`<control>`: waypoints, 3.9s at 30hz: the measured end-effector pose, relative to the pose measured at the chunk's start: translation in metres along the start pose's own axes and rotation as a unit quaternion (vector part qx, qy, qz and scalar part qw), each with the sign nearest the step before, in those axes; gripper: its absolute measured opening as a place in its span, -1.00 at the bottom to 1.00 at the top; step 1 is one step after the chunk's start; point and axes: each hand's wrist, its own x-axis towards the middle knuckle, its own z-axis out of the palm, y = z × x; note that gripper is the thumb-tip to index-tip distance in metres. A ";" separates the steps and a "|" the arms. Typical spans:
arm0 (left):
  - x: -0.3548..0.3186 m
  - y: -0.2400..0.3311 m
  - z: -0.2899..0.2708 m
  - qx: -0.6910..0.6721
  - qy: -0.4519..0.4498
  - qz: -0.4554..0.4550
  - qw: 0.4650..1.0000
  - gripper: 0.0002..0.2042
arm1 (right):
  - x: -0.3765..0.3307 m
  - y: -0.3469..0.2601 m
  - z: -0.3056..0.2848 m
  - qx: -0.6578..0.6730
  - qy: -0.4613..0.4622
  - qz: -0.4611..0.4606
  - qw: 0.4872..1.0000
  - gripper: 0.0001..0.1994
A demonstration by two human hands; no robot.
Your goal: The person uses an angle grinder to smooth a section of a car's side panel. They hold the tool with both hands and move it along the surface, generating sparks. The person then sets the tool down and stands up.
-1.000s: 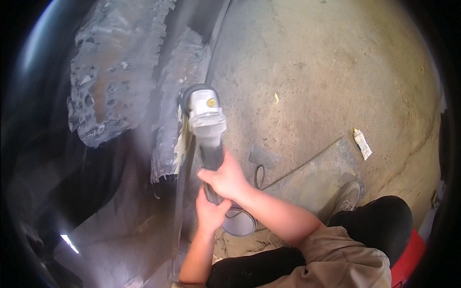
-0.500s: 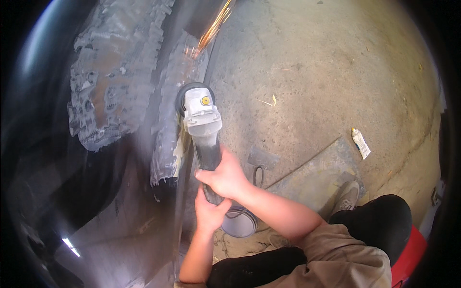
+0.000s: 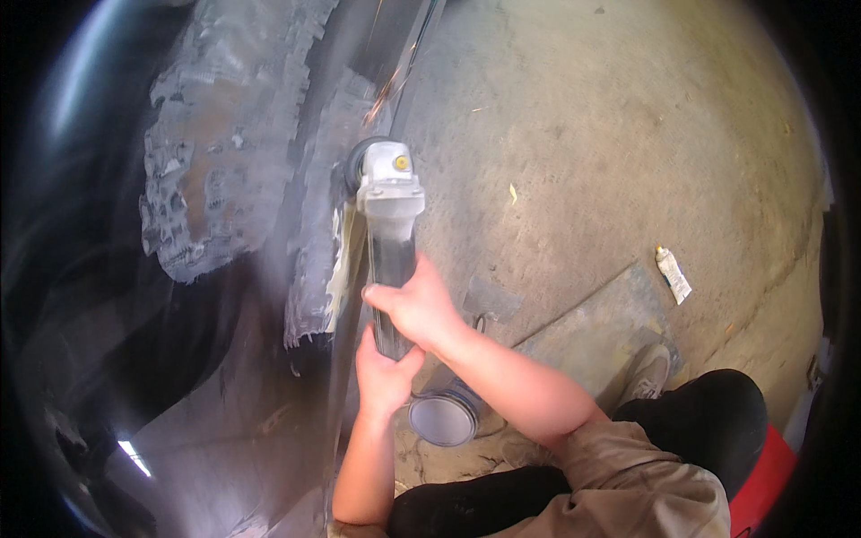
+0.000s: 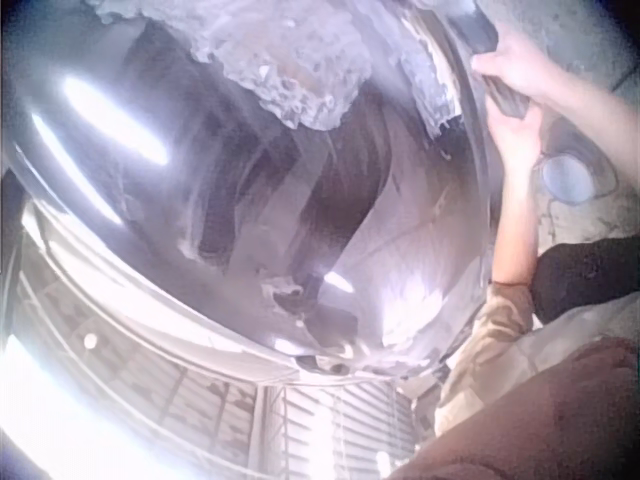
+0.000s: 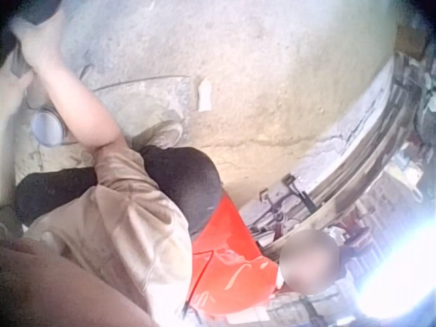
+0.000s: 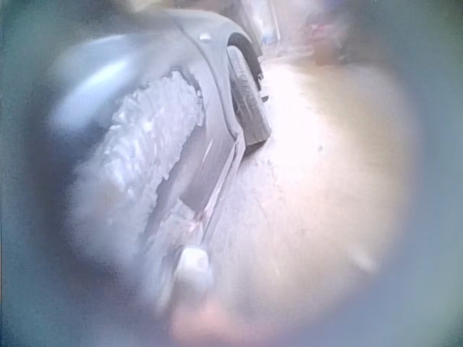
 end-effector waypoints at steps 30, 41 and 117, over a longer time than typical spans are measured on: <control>-0.021 0.049 0.035 0.143 -0.121 0.069 0.980 -0.19 | -0.072 -0.024 -0.048 -0.054 0.095 -0.033 0.993 -0.64; -0.050 0.073 0.038 0.199 -0.027 -0.003 0.980 -0.20 | -0.072 -0.013 -0.050 0.177 0.006 0.057 0.983 -0.58; -0.115 -0.006 -0.065 0.111 0.044 0.003 0.993 -0.27 | -0.113 0.044 0.051 0.100 -0.099 0.115 0.983 -0.75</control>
